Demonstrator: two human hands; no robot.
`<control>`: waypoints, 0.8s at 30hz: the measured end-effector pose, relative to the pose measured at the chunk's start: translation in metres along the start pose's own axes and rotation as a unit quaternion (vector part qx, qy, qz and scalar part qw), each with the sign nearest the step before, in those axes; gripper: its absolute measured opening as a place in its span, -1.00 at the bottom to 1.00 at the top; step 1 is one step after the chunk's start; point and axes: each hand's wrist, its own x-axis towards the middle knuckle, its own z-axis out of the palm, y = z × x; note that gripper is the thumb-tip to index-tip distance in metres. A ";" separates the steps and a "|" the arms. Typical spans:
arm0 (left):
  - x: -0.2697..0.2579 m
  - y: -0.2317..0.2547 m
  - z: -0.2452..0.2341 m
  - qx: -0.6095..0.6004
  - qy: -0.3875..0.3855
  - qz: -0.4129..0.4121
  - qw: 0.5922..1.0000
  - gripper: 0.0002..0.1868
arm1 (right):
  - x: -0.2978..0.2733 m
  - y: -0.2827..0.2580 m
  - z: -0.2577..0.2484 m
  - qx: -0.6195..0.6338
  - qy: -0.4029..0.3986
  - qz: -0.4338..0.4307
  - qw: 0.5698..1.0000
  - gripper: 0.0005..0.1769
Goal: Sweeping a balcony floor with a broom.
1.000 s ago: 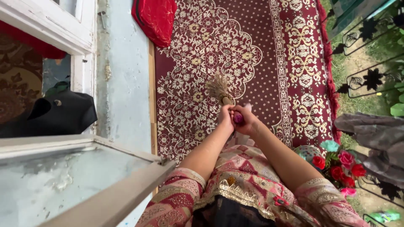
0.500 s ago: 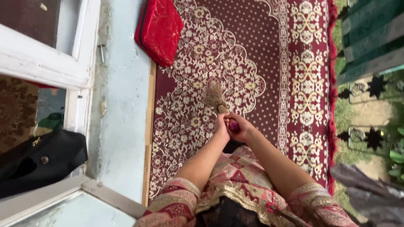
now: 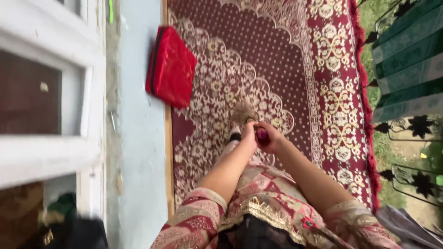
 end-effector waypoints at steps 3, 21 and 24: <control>0.001 0.041 0.025 -0.013 -0.020 -0.007 1.000 -0.70 | 0.001 -0.026 0.036 -0.014 0.018 0.001 1.000 -0.68; 0.054 0.174 0.090 0.011 0.043 0.009 0.999 -0.82 | 0.083 -0.131 0.120 -0.040 0.000 0.062 0.997 -0.69; 0.073 0.186 0.114 0.003 0.126 0.020 0.992 -0.81 | 0.100 -0.168 0.130 -0.088 0.064 0.132 0.985 -0.68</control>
